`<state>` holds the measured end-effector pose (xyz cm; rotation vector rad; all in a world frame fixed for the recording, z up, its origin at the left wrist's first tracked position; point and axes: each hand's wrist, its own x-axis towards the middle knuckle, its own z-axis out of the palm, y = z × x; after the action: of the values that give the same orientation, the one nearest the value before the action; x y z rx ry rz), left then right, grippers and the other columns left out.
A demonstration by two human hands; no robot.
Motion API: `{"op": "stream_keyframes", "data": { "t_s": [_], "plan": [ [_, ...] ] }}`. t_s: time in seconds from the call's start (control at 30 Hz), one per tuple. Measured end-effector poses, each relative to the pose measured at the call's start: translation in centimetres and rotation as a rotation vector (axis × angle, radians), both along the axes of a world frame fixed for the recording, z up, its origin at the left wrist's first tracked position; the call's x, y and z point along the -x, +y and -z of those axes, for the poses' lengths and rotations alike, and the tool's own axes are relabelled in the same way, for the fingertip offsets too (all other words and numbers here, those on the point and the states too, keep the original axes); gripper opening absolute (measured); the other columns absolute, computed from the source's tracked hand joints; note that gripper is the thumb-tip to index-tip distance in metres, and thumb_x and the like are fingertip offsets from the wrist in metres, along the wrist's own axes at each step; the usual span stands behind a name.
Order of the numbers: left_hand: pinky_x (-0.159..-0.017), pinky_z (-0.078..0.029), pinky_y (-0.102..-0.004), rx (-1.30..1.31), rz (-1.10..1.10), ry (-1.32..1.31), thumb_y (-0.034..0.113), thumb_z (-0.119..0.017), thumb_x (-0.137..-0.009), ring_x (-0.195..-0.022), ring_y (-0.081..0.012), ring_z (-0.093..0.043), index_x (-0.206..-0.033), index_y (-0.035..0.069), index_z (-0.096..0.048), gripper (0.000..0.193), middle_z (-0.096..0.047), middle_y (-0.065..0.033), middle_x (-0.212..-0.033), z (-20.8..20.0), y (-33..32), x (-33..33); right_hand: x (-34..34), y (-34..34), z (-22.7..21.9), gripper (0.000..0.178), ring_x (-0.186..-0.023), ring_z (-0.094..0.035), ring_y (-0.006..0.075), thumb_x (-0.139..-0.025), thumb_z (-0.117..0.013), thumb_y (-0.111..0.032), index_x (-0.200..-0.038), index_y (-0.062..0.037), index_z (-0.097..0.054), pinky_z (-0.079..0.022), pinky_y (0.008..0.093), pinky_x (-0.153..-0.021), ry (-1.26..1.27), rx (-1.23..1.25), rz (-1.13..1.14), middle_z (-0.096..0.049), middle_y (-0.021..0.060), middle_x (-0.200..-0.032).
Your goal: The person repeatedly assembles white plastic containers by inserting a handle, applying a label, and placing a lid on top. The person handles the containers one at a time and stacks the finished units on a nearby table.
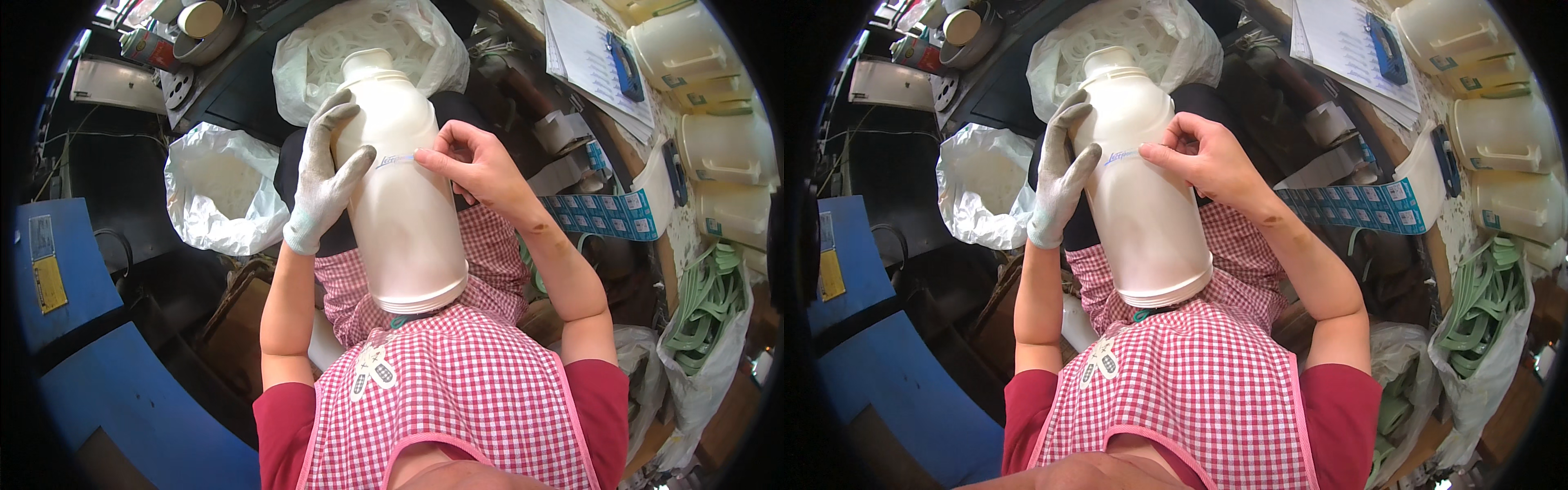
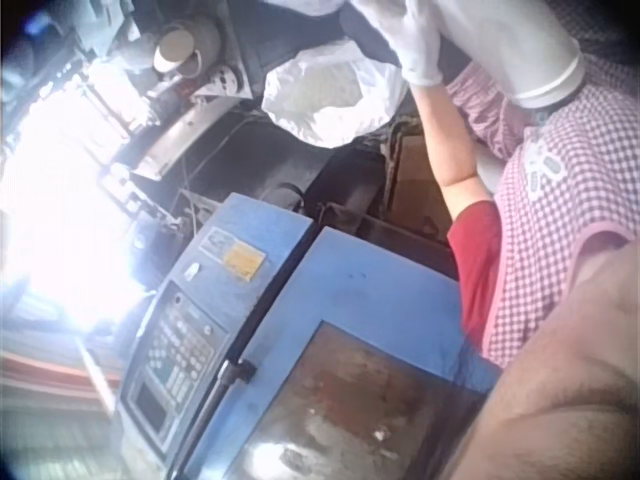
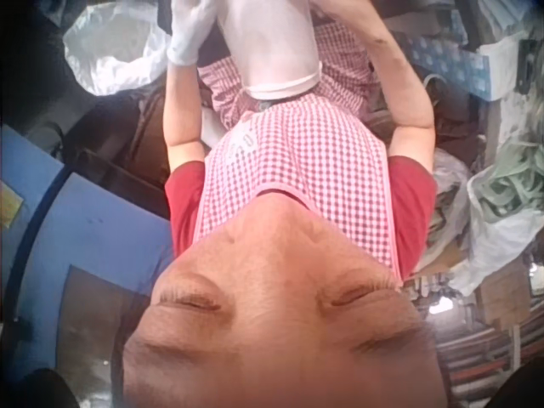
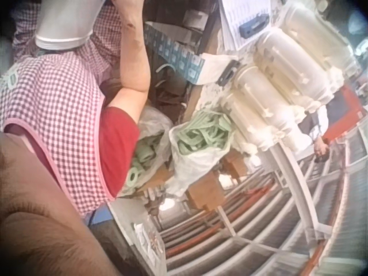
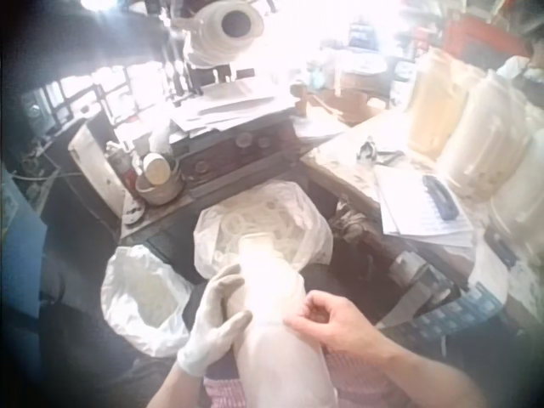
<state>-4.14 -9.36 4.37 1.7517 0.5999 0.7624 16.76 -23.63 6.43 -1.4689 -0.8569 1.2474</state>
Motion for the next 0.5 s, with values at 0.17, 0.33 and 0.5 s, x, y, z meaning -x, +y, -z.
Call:
{"op": "stream_keyframes", "data": {
  "t_s": [0.17, 0.33, 0.5],
  "plan": [
    [-0.122, -0.037, -0.0427, -0.077, -0.038, 0.032, 0.01, -0.081, -0.079, -0.148, -0.0308, -0.044, -0.14, 0.001, -0.052, 0.068, -0.043, -0.0158, -0.161, 0.4, -0.6, -0.4, 0.4, 0.2, 1.0, 0.038, -0.066, -0.055, 0.0042, -0.088, -0.086, -0.034, -0.087, -0.0035, -0.064, -0.044, 0.0228, -0.056, -0.086, -0.037, 0.031, -0.061, -0.0019, -0.074],
    [-0.122, -0.038, -0.043, -0.002, -0.031, 0.047, 0.011, -0.082, -0.079, -0.148, -0.0302, -0.042, -0.143, 0.002, -0.048, 0.073, -0.04, -0.0157, -0.163, -0.1, -0.7, -0.6, -0.9, 0.6, 1.2, 0.049, -0.069, -0.057, 0.0128, -0.083, -0.089, -0.042, -0.086, -0.0017, -0.062, -0.047, 0.0303, -0.063, -0.531, -0.05, 0.056, -0.059, 0.0037, -0.073],
    [-0.124, -0.034, -0.0422, 0.017, 0.061, 0.074, 0.01, -0.078, -0.082, -0.15, -0.0301, -0.04, -0.145, 0.002, -0.048, 0.07, -0.039, -0.0166, -0.163, 0.2, 0.4, 0.9, 0.4, 1.6, 0.0, 0.06, -0.081, -0.07, 0.0326, -0.078, -0.087, -0.052, -0.097, 0.0012, -0.067, -0.055, 0.04, -0.075, -0.68, -0.234, 0.111, -0.07, 0.0175, -0.091]
  ]
}}
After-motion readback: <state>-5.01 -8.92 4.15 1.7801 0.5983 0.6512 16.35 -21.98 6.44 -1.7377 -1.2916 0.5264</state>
